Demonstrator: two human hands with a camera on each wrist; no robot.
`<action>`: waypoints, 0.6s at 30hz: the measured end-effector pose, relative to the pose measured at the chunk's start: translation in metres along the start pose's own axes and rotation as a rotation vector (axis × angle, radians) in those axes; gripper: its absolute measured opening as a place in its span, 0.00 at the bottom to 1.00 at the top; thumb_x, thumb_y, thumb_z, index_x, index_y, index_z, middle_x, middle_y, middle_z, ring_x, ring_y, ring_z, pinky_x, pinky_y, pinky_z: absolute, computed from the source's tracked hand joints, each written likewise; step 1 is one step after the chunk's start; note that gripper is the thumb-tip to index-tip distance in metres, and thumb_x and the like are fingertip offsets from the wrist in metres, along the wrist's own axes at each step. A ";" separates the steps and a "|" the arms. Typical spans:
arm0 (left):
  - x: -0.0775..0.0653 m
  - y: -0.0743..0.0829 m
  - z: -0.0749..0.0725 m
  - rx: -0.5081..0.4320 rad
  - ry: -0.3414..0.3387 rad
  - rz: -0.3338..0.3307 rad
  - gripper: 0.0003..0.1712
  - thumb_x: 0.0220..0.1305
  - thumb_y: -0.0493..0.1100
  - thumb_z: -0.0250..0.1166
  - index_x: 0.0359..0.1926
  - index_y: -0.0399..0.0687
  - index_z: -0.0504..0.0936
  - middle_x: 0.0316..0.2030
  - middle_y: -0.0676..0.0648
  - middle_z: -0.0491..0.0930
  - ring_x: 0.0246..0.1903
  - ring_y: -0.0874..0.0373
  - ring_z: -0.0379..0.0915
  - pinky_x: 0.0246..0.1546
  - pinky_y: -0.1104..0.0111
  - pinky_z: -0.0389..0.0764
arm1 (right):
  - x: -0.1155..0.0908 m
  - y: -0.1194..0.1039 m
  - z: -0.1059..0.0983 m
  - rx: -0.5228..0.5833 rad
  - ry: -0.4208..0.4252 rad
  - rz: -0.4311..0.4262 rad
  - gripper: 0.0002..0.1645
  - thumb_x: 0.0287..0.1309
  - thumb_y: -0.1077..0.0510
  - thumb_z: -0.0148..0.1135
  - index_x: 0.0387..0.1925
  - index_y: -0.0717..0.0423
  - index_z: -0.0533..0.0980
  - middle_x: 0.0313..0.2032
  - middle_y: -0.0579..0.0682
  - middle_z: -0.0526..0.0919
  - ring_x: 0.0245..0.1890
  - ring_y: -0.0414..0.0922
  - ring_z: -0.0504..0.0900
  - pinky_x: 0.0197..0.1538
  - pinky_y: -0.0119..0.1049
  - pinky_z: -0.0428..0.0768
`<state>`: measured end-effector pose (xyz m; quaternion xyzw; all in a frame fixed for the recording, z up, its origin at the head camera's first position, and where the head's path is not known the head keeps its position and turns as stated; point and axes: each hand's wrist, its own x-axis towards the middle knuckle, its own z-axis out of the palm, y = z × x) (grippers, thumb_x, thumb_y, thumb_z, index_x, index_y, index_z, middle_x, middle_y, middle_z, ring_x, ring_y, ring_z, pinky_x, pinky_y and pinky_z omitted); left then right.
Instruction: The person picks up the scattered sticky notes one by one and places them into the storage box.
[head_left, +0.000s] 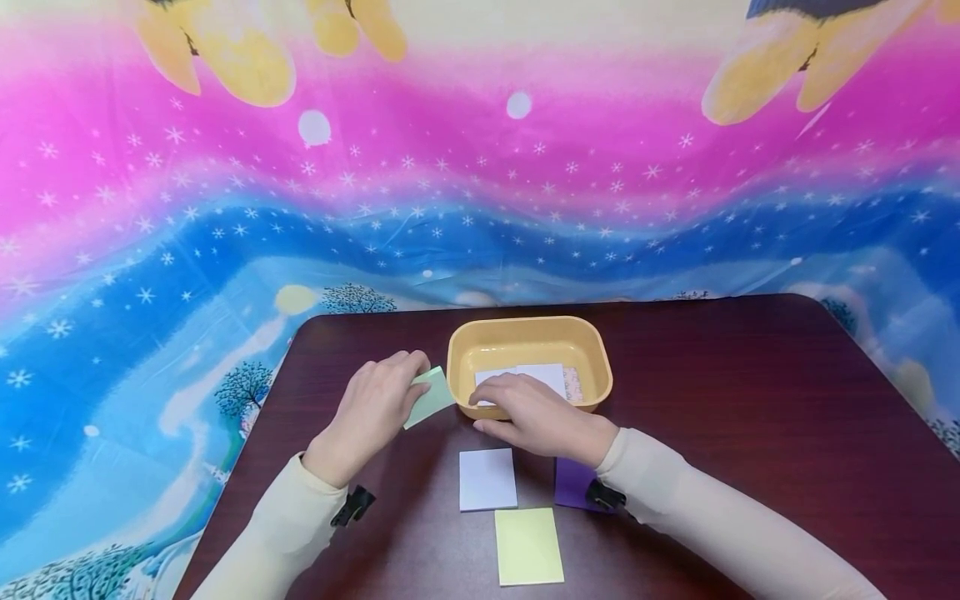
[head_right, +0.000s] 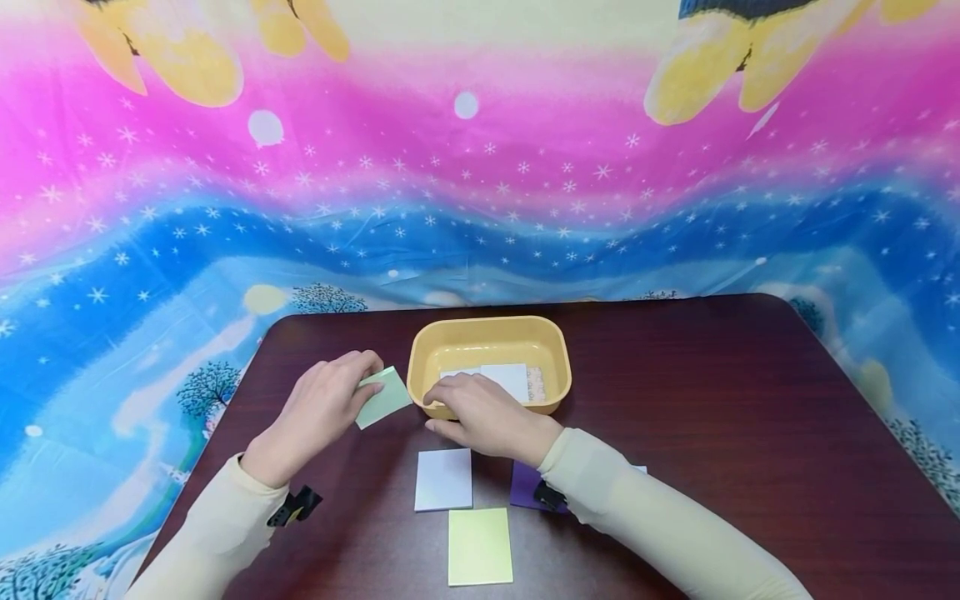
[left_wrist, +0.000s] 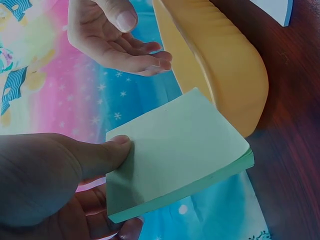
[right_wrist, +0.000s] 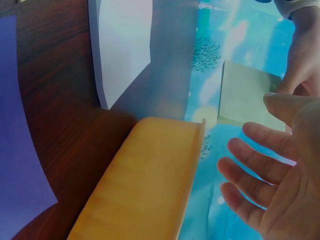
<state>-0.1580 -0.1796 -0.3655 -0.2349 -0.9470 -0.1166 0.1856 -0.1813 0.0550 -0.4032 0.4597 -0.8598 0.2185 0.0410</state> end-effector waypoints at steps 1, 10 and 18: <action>0.001 0.000 0.000 -0.002 0.003 0.002 0.10 0.51 0.41 0.70 0.31 0.50 0.76 0.22 0.56 0.70 0.19 0.62 0.62 0.21 0.67 0.66 | 0.000 0.000 0.000 -0.006 0.002 0.002 0.18 0.60 0.46 0.56 0.45 0.51 0.79 0.41 0.42 0.82 0.42 0.37 0.77 0.48 0.35 0.74; 0.007 0.004 -0.001 -0.014 0.008 0.002 0.09 0.53 0.41 0.69 0.32 0.51 0.76 0.24 0.55 0.73 0.21 0.61 0.66 0.22 0.66 0.67 | -0.001 0.005 -0.001 -0.010 0.014 0.004 0.18 0.61 0.46 0.56 0.46 0.51 0.79 0.42 0.42 0.82 0.44 0.37 0.77 0.49 0.35 0.74; 0.014 0.009 -0.002 -0.017 -0.015 -0.014 0.08 0.54 0.42 0.68 0.33 0.52 0.76 0.25 0.55 0.75 0.22 0.62 0.67 0.23 0.66 0.68 | -0.004 0.007 -0.003 -0.029 0.015 0.026 0.18 0.60 0.47 0.57 0.46 0.51 0.79 0.43 0.40 0.81 0.45 0.37 0.77 0.50 0.35 0.74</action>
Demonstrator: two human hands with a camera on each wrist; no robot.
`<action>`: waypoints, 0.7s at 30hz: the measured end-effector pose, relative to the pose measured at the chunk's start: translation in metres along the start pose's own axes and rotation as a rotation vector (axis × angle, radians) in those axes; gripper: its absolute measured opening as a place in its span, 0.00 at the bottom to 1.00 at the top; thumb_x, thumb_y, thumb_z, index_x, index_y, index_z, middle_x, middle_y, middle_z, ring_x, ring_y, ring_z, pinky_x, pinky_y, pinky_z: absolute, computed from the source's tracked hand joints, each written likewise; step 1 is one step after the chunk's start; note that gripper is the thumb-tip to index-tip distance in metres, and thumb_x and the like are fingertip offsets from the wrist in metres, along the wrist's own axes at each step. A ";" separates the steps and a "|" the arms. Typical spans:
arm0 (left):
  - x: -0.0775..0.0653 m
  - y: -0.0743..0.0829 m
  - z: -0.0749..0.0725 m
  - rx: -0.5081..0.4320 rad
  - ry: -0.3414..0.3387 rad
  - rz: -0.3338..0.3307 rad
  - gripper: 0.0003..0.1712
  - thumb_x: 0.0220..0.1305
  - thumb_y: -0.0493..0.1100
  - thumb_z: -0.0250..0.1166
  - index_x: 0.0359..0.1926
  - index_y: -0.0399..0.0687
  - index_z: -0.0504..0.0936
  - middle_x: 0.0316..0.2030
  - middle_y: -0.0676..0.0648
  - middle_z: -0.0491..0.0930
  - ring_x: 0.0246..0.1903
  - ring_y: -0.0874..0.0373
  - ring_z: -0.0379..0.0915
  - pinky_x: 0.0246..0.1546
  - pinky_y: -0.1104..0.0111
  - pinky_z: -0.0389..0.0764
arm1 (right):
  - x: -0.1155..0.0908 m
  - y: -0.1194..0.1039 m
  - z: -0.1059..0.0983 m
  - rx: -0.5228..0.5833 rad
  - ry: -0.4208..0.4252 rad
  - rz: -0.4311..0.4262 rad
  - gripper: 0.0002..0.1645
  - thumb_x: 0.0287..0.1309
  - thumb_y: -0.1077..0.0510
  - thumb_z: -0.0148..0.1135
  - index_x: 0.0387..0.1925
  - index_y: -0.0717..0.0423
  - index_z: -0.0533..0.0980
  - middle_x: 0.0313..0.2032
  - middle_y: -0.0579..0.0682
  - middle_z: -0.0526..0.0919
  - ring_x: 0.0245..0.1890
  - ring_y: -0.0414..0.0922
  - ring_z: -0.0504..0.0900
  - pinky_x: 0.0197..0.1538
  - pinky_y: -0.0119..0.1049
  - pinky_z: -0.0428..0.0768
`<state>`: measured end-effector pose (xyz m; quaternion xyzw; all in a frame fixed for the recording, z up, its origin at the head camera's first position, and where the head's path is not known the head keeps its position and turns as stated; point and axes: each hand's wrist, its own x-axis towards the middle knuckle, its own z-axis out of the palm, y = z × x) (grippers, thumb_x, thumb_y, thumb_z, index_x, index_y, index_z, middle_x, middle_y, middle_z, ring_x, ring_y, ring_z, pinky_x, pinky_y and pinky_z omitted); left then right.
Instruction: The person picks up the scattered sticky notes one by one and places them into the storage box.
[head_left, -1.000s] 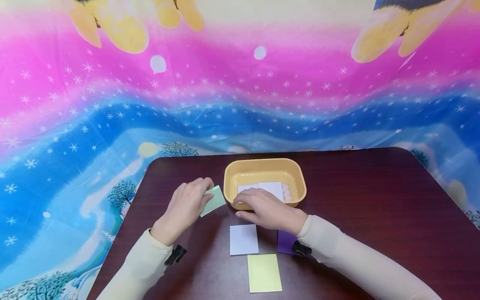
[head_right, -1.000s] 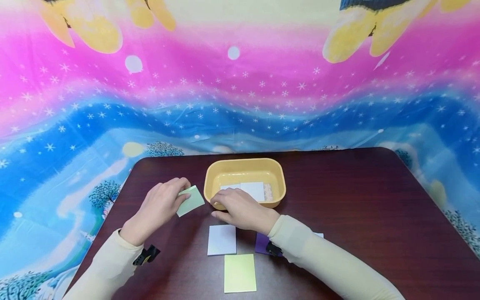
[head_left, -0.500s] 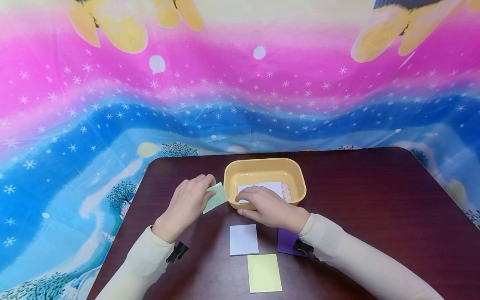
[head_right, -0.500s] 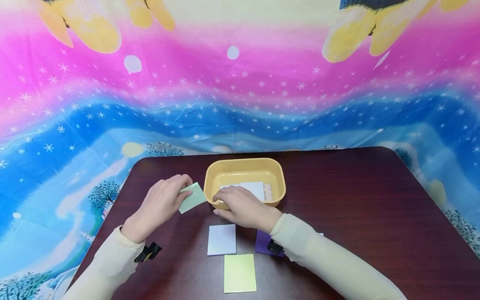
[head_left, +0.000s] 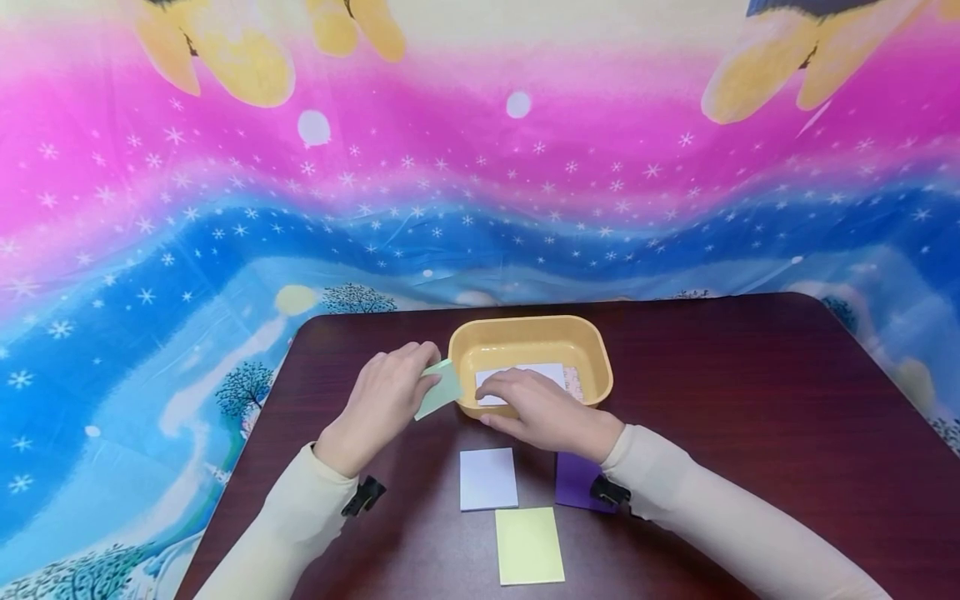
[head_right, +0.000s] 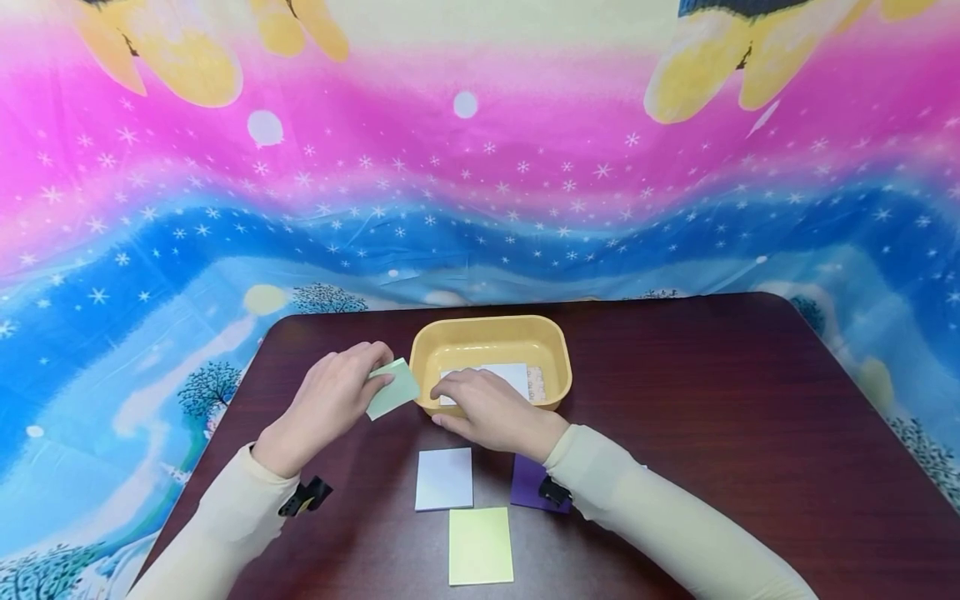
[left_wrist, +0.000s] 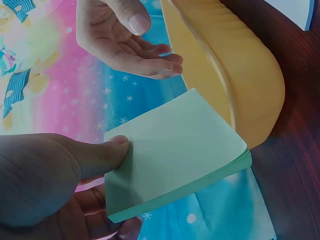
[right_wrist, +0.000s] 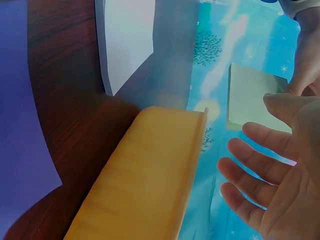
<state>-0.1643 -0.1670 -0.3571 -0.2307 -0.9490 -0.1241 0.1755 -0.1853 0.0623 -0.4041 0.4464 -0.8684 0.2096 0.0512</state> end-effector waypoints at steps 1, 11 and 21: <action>0.001 0.000 0.000 0.002 0.000 0.002 0.08 0.54 0.42 0.68 0.33 0.52 0.76 0.25 0.55 0.75 0.22 0.62 0.67 0.23 0.66 0.68 | 0.000 0.000 -0.001 0.000 -0.001 0.005 0.18 0.60 0.47 0.57 0.47 0.50 0.79 0.43 0.40 0.81 0.45 0.37 0.77 0.50 0.35 0.74; 0.008 0.003 0.000 0.002 0.004 0.013 0.07 0.55 0.43 0.67 0.33 0.52 0.76 0.26 0.55 0.75 0.24 0.62 0.68 0.24 0.66 0.67 | -0.001 0.004 -0.004 -0.010 0.007 0.027 0.17 0.60 0.46 0.56 0.46 0.48 0.79 0.42 0.40 0.81 0.44 0.37 0.77 0.50 0.34 0.74; 0.012 0.007 0.002 -0.008 0.019 0.033 0.08 0.55 0.43 0.67 0.34 0.51 0.76 0.27 0.54 0.77 0.25 0.61 0.70 0.25 0.65 0.69 | -0.002 0.009 -0.007 0.008 0.018 0.048 0.20 0.60 0.44 0.56 0.48 0.50 0.78 0.44 0.42 0.81 0.46 0.37 0.77 0.52 0.35 0.73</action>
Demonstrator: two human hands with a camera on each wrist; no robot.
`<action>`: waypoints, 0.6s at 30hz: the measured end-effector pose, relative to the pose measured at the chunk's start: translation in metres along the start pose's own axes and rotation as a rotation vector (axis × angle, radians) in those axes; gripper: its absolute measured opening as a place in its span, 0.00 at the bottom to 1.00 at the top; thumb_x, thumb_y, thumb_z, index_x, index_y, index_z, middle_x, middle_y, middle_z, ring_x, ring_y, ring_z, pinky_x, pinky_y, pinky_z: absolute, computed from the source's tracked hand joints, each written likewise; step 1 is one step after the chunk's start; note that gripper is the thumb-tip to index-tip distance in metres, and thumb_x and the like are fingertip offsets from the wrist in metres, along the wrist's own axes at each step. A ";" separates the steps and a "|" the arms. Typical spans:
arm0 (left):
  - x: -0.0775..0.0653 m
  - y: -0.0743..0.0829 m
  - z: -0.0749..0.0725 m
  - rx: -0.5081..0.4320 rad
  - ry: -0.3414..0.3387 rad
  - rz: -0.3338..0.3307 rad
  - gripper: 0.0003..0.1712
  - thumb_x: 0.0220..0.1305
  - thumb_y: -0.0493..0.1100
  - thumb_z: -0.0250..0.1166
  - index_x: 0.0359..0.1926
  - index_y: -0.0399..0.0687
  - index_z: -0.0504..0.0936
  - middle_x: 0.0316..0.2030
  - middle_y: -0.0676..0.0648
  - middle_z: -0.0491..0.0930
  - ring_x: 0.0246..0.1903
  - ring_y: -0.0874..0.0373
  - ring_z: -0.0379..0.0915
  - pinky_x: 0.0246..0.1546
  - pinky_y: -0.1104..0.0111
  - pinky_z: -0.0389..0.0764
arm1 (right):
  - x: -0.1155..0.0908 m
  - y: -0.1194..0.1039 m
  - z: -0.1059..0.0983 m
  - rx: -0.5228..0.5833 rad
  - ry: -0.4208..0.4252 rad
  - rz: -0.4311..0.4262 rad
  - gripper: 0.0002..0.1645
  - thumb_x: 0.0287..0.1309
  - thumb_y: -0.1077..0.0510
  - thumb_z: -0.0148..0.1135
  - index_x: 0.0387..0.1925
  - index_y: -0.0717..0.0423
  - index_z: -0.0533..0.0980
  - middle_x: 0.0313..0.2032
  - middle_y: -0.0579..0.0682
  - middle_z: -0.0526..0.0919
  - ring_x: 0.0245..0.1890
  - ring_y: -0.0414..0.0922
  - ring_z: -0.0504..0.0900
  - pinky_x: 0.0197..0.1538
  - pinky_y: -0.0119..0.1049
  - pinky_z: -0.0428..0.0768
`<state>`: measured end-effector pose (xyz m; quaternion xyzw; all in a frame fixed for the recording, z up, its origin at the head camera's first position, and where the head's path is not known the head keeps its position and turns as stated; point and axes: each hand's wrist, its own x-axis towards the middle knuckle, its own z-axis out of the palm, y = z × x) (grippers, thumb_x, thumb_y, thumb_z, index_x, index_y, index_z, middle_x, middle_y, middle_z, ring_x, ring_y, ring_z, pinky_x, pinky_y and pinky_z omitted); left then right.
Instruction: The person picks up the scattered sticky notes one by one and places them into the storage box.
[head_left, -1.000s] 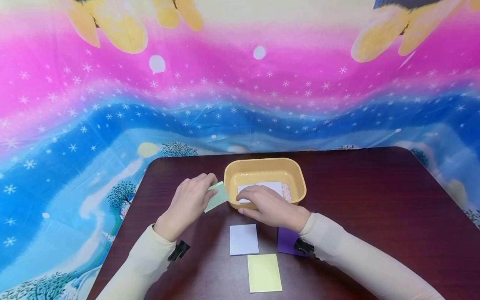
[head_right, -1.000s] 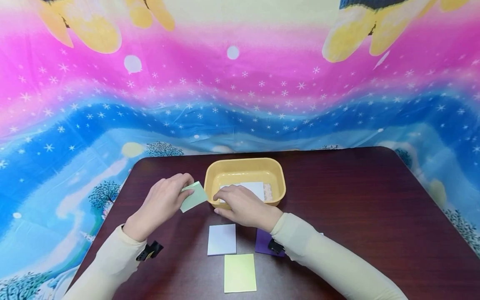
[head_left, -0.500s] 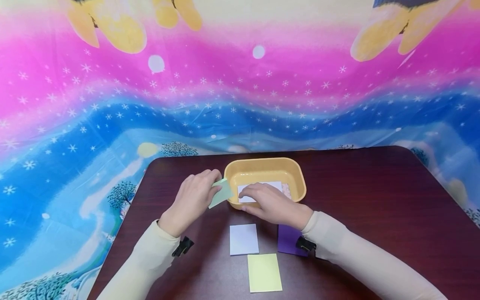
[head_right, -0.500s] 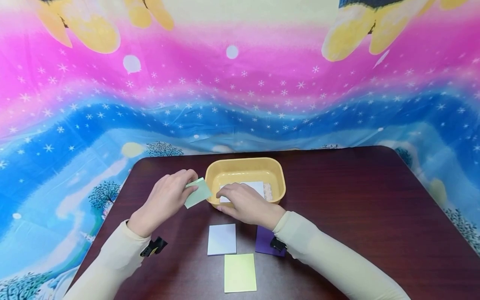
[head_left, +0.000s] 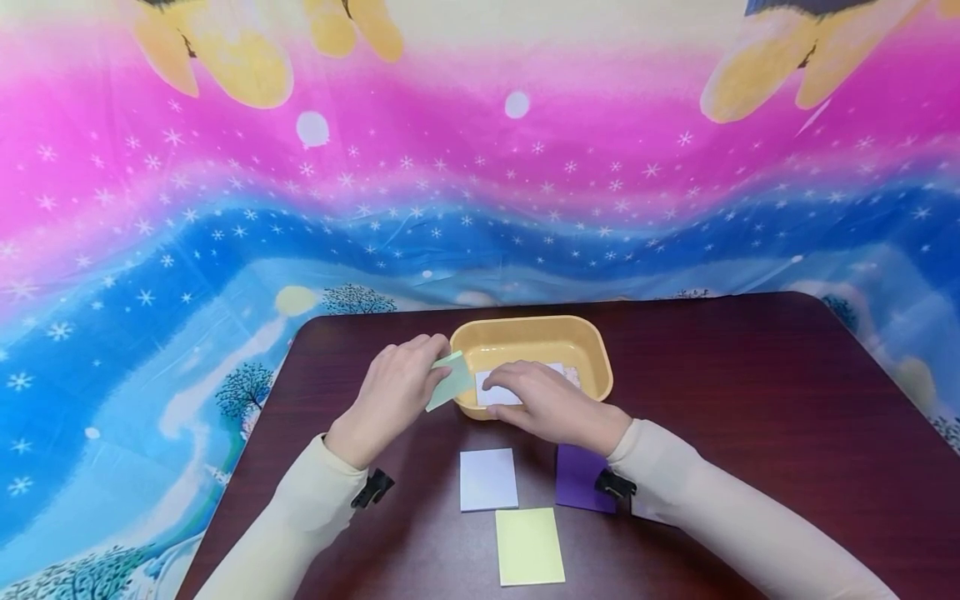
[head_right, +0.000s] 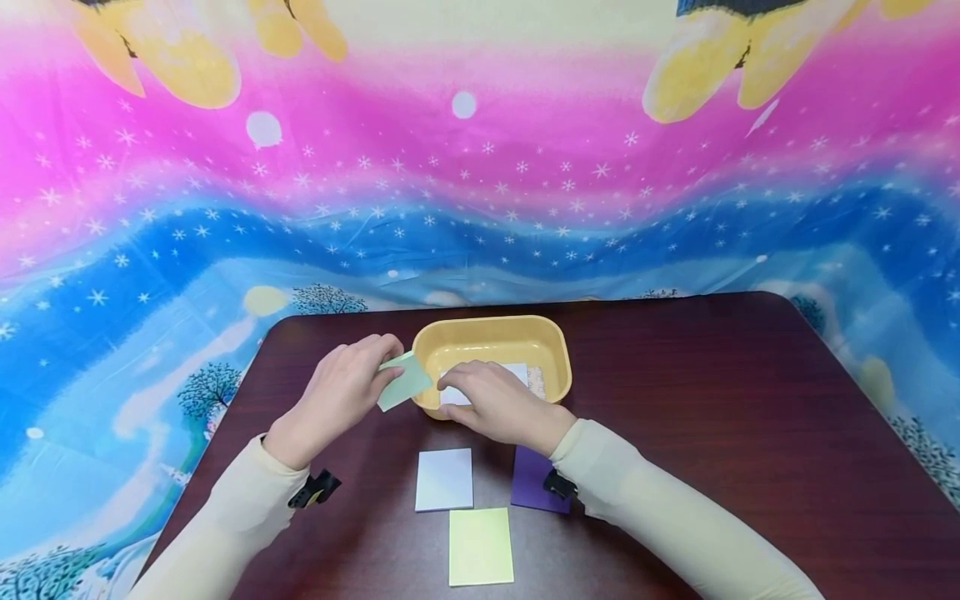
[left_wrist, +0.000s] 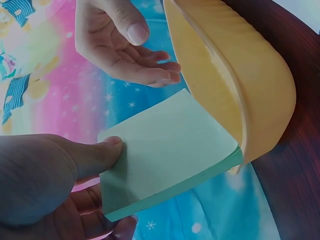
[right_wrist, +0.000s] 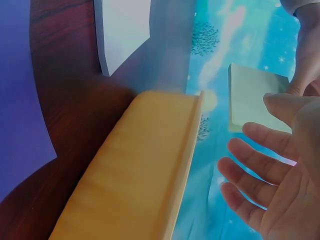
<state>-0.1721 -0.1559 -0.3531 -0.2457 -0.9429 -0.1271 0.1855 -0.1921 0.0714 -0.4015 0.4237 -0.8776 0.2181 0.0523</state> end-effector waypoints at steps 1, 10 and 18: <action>0.000 0.000 0.000 0.000 -0.003 0.000 0.08 0.55 0.43 0.67 0.35 0.51 0.76 0.27 0.54 0.77 0.25 0.61 0.71 0.25 0.65 0.69 | 0.000 0.000 -0.001 0.001 0.001 0.004 0.20 0.61 0.44 0.56 0.48 0.50 0.78 0.44 0.42 0.81 0.47 0.37 0.77 0.53 0.35 0.73; 0.003 0.001 0.004 0.000 -0.007 0.000 0.07 0.57 0.44 0.66 0.35 0.51 0.76 0.28 0.53 0.78 0.25 0.61 0.71 0.25 0.65 0.70 | -0.001 0.004 -0.004 -0.015 0.013 0.013 0.22 0.61 0.43 0.54 0.48 0.52 0.78 0.44 0.43 0.82 0.46 0.38 0.77 0.52 0.37 0.73; 0.007 0.003 0.006 -0.008 -0.012 0.005 0.08 0.57 0.44 0.66 0.36 0.52 0.76 0.29 0.53 0.78 0.24 0.61 0.71 0.25 0.66 0.70 | -0.001 0.008 -0.010 -0.030 0.030 0.025 0.19 0.60 0.44 0.55 0.47 0.49 0.78 0.43 0.39 0.81 0.44 0.37 0.78 0.50 0.36 0.74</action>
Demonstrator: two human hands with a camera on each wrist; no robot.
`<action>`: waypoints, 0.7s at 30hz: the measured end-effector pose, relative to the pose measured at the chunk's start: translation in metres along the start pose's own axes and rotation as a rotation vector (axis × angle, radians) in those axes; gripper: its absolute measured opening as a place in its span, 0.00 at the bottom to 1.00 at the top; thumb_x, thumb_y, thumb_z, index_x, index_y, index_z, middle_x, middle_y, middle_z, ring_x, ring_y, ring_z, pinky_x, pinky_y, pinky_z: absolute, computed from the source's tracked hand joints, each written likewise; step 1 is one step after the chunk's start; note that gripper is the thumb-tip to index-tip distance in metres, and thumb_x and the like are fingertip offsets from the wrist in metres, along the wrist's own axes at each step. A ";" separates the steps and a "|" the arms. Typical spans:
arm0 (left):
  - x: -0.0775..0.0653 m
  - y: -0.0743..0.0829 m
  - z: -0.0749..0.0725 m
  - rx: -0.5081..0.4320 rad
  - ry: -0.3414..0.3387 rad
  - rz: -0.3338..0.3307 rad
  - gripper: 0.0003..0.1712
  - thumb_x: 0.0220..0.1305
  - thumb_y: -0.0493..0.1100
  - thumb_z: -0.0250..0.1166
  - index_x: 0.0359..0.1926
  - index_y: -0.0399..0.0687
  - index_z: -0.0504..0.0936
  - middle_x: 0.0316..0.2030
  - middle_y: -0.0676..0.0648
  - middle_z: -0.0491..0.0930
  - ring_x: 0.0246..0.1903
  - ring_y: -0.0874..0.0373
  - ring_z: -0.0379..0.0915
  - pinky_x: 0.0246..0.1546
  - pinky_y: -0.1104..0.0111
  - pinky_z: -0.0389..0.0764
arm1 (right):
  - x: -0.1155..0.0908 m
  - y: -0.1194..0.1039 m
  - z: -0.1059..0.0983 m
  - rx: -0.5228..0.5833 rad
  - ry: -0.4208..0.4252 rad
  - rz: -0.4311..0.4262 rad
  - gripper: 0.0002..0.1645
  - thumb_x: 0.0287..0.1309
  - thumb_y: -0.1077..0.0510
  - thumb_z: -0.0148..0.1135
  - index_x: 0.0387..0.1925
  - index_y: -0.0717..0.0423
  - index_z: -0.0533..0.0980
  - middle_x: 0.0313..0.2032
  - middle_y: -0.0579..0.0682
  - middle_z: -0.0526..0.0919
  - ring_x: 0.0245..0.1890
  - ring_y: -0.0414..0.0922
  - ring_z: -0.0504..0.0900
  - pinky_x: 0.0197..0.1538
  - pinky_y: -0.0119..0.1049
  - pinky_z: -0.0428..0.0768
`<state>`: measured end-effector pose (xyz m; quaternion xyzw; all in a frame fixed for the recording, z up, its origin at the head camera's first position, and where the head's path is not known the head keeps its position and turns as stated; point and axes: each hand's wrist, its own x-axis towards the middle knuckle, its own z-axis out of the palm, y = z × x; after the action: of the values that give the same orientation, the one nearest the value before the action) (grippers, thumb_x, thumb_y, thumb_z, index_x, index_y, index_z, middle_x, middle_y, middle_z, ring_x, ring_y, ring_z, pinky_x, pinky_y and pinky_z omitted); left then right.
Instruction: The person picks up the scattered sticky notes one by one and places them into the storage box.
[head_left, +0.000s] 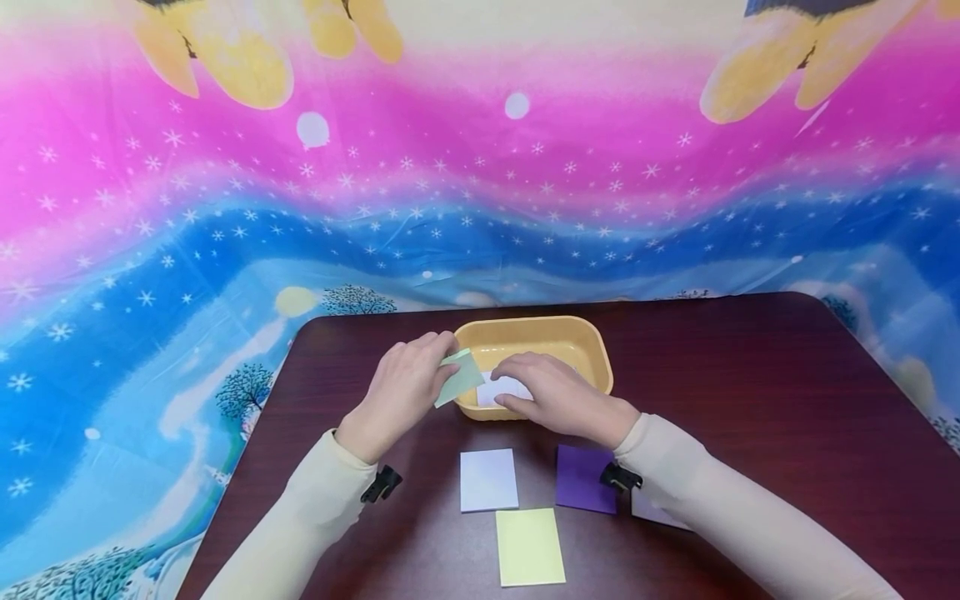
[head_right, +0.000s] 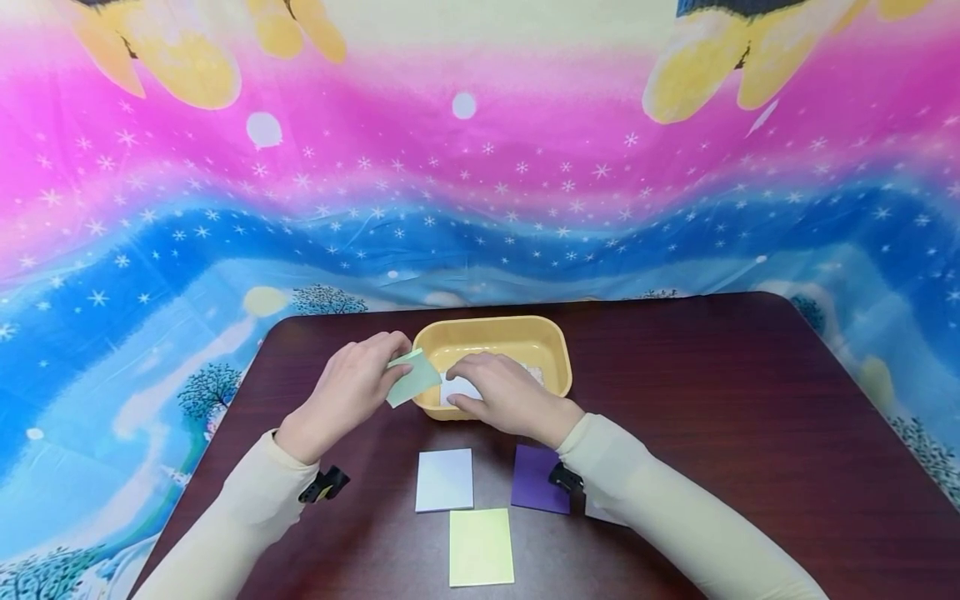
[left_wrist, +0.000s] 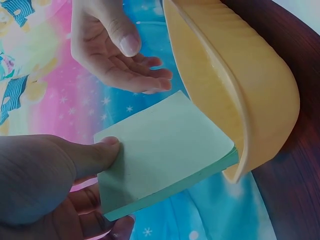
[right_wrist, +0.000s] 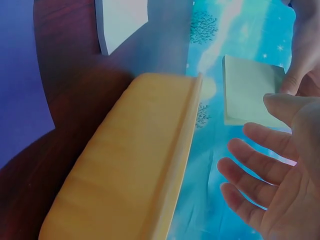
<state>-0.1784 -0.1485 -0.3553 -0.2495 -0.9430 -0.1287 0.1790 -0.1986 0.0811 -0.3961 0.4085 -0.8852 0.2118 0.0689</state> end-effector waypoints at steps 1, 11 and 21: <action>0.000 0.000 0.000 -0.001 -0.001 -0.001 0.08 0.57 0.44 0.66 0.37 0.51 0.76 0.29 0.53 0.78 0.24 0.61 0.71 0.25 0.66 0.70 | 0.000 0.000 -0.001 0.003 0.003 0.001 0.19 0.60 0.44 0.56 0.47 0.50 0.78 0.43 0.40 0.81 0.44 0.38 0.78 0.49 0.36 0.75; 0.003 0.001 0.002 -0.021 -0.019 -0.014 0.08 0.57 0.44 0.65 0.38 0.51 0.76 0.29 0.53 0.78 0.24 0.62 0.69 0.25 0.67 0.70 | 0.000 0.005 -0.003 0.012 0.016 -0.002 0.20 0.61 0.45 0.56 0.47 0.53 0.78 0.44 0.46 0.82 0.44 0.41 0.79 0.49 0.40 0.75; 0.008 0.000 0.008 -0.020 -0.002 0.017 0.08 0.58 0.45 0.64 0.38 0.51 0.77 0.28 0.53 0.78 0.23 0.62 0.69 0.24 0.67 0.69 | 0.000 0.009 -0.004 0.008 0.018 0.013 0.19 0.60 0.46 0.57 0.47 0.53 0.78 0.43 0.45 0.82 0.44 0.43 0.79 0.49 0.40 0.75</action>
<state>-0.1871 -0.1426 -0.3597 -0.2596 -0.9397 -0.1360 0.1765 -0.2050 0.0882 -0.3952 0.4009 -0.8864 0.2193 0.0740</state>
